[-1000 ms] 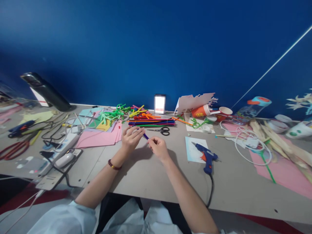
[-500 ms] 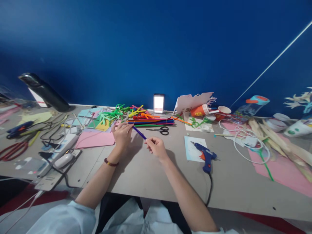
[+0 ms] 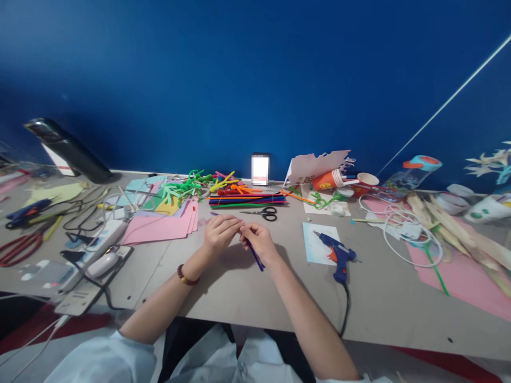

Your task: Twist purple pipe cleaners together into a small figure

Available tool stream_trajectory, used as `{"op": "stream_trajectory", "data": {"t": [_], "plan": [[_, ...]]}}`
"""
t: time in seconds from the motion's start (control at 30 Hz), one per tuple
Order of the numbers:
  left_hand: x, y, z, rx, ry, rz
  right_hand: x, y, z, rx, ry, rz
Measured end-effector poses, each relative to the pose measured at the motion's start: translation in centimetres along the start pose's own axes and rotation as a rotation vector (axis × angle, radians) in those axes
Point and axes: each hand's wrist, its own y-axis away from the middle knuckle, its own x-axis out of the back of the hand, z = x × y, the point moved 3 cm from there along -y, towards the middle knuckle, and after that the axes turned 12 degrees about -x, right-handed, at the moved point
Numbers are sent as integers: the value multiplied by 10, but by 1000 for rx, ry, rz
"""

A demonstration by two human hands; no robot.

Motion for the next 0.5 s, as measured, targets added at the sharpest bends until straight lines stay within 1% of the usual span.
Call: {"op": "stream_trajectory", "data": {"t": [0.1,0.17,0.23,0.4,0.5], "plan": [[4,1,-3,63,-14,61,-3,2,-1,14,12,-84],[6,0,-4,96,-11,90,-3,1,-1,43,38,-103],[6,-1,-4,121,12,107,-2,-1,0,91,82,-74],[2,-4,-1,210,82,133,2,-1,-6,284,186,11],[-1,-5,1,231,130,155,3,2,-10,315,204,38]]}}
